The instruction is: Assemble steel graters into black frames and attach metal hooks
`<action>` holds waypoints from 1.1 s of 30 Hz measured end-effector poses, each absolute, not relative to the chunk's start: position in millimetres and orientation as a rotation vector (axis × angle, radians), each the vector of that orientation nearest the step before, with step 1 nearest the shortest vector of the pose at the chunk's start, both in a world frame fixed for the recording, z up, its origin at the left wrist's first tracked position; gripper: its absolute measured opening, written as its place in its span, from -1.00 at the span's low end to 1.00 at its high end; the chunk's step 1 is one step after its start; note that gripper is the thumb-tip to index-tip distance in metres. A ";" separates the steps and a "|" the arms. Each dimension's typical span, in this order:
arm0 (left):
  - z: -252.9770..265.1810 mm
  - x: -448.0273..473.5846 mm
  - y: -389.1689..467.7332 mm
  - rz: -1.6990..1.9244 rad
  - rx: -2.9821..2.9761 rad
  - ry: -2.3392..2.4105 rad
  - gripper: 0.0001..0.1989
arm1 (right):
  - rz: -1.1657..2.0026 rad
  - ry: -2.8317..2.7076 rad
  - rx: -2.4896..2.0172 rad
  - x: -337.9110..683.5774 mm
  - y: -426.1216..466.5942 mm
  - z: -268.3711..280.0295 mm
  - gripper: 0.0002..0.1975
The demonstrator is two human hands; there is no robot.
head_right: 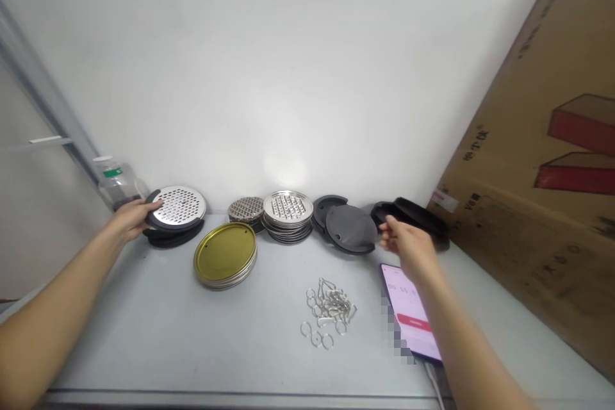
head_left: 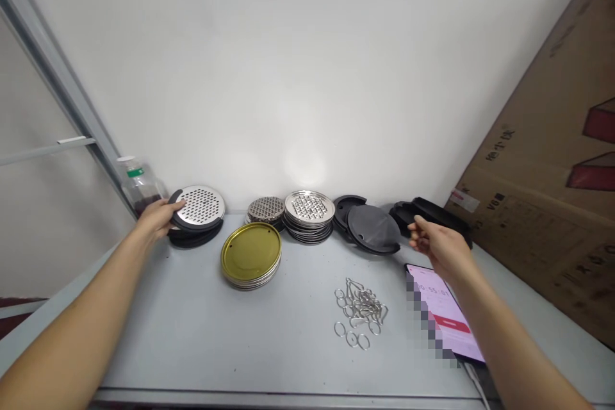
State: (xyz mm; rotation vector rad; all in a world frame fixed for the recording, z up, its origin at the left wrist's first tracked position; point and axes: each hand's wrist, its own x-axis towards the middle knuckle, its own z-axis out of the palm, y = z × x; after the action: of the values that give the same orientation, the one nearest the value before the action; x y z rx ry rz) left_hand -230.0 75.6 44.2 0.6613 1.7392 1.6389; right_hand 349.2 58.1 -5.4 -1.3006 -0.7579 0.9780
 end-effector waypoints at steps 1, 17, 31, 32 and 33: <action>46.8 -228.9 70.2 1.680 0.680 1.707 -0.82 | 1.017 -0.851 -1.258 335.9 50.4 -2.4 -0.76; -6.5 -37.8 -110.3 1.265 0.925 1.299 -0.61 | 1.477 -1.540 -0.959 176.8 -56.3 15.6 -0.73; -35.9 -38.0 -113.3 1.096 1.103 1.494 -0.54 | 1.562 -0.625 -0.785 221.9 -10.5 1.3 -0.52; -34.5 -41.1 -113.7 1.130 1.156 1.560 -0.50 | 1.596 -0.581 -0.780 218.0 -12.2 1.3 -0.55; -31.2 -43.3 -114.3 1.163 1.228 1.629 -0.47 | 1.639 -0.528 -0.785 213.1 -14.3 1.7 -0.60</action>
State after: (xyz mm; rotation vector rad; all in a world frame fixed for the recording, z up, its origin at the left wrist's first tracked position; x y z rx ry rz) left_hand -43.3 -114.3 -31.2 1.2276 1.6287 1.1630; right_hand 213.1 -14.3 1.7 -0.7853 -0.5283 1.6391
